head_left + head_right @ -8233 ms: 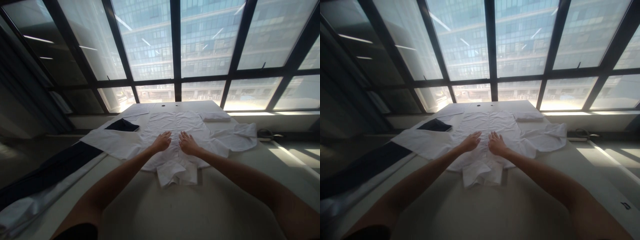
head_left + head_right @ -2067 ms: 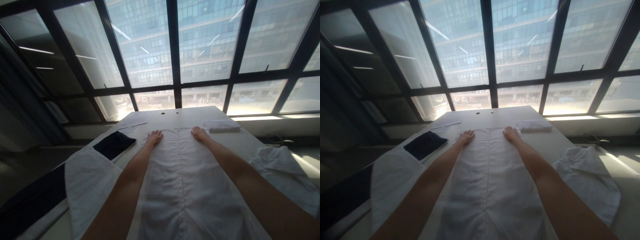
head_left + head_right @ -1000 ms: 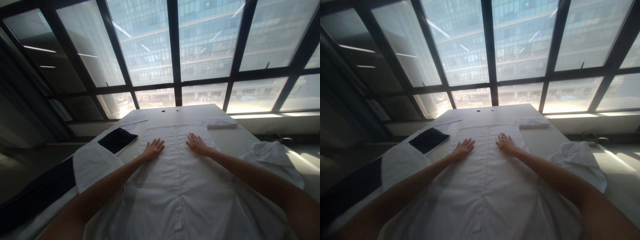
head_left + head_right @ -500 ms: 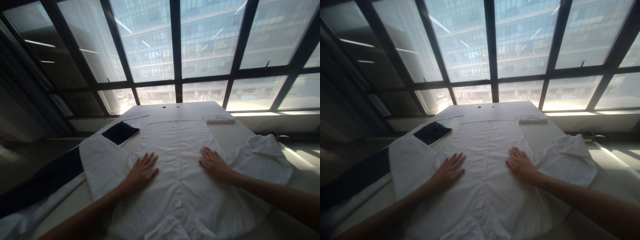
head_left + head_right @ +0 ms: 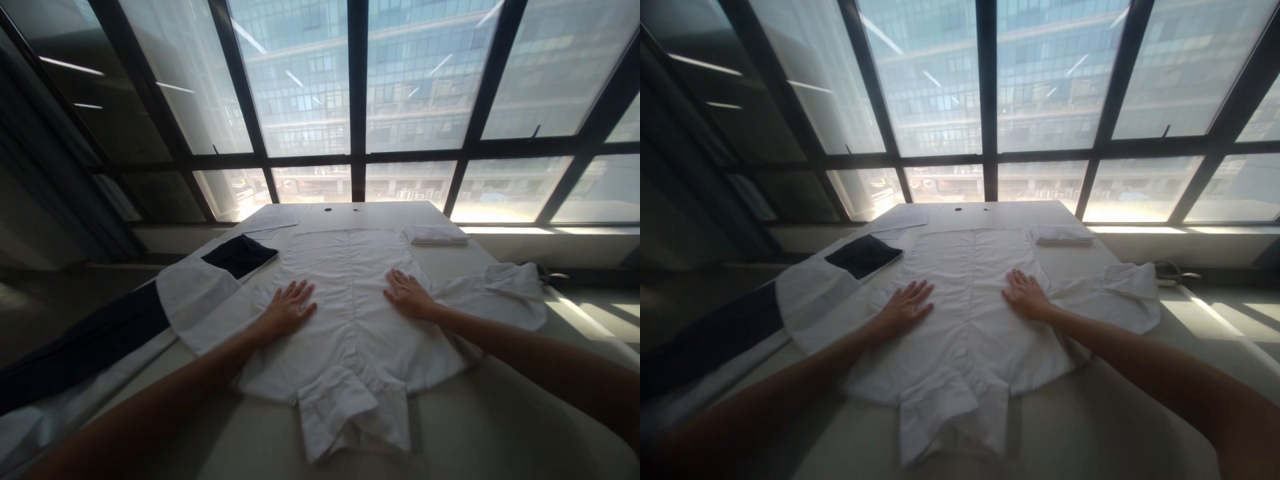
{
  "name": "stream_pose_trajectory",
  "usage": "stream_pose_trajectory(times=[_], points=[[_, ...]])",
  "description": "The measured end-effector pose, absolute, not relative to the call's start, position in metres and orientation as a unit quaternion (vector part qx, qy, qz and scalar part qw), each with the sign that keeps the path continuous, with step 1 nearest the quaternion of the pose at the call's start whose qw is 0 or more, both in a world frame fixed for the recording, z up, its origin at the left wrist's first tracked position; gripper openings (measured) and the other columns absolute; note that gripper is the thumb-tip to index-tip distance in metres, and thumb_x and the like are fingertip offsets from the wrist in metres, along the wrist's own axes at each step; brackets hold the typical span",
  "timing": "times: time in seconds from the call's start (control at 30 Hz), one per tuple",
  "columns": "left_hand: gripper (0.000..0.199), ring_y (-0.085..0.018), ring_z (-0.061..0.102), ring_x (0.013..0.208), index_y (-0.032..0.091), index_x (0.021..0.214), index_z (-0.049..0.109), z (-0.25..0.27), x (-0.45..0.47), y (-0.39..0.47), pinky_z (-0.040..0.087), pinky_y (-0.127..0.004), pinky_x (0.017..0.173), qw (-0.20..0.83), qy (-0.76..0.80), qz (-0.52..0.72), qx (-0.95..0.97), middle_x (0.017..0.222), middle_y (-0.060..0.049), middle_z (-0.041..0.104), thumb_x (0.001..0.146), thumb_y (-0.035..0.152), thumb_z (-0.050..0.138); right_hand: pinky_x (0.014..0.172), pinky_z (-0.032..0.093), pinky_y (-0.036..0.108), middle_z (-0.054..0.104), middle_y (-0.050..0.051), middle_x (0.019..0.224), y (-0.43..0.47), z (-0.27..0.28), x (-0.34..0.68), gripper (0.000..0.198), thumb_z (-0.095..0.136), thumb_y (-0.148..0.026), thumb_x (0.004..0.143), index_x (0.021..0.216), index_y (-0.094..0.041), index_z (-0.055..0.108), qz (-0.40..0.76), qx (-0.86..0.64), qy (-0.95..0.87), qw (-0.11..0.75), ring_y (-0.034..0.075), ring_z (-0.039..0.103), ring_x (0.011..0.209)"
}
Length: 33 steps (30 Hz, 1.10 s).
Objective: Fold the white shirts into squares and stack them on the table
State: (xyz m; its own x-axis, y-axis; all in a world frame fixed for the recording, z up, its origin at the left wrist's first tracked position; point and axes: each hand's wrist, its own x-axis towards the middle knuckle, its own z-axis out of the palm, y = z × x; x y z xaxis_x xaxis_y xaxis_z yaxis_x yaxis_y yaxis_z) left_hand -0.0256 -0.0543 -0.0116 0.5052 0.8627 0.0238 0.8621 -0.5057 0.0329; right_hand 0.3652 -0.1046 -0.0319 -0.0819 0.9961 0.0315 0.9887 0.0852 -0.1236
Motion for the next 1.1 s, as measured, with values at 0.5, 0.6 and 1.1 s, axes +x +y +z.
stream_pose_trajectory(times=[0.5, 0.6, 1.1], points=[[0.06, -0.037, 0.021, 0.158, 0.023, 0.165, 0.029, 0.016, 0.073, 0.001, 0.02, -0.068, 0.12, 0.036, 0.484, -0.006, 0.875, 0.171, -0.015, 0.025, 0.108, 0.044, 0.026, 0.122, 0.023, 0.057, 0.024, 0.022, 0.17, -0.04, -0.003, 0.277, 0.063, 0.027, -0.04, 0.108, 0.164, -0.011, 0.029, 0.053, -0.693, -0.71, 0.111, 0.032, 0.019, 0.158], [0.058, -0.034, 0.022, 0.158, 0.021, 0.164, 0.03, 0.002, 0.104, -0.005, 0.022, -0.065, 0.122, 0.025, 0.45, 0.027, 0.892, 0.171, -0.014, 0.027, 0.108, 0.034, 0.023, 0.123, 0.02, 0.056, 0.024, 0.021, 0.17, -0.043, -0.011, 0.251, 0.061, 0.029, -0.032, 0.107, 0.164, -0.011, 0.028, 0.057, -0.658, -0.742, 0.117, 0.031, 0.018, 0.158], [0.069, -0.036, 0.016, 0.159, 0.02, 0.165, 0.03, -0.002, 0.039, 0.028, 0.016, -0.058, 0.125, 0.028, 0.57, 0.019, 0.821, 0.173, -0.012, 0.019, 0.107, 0.056, 0.02, 0.124, 0.022, 0.044, 0.033, 0.022, 0.166, -0.052, -0.027, 0.395, 0.067, 0.027, -0.046, 0.107, 0.16, -0.006, 0.037, -0.025, -0.754, -0.652, 0.072, 0.028, 0.031, 0.154]])
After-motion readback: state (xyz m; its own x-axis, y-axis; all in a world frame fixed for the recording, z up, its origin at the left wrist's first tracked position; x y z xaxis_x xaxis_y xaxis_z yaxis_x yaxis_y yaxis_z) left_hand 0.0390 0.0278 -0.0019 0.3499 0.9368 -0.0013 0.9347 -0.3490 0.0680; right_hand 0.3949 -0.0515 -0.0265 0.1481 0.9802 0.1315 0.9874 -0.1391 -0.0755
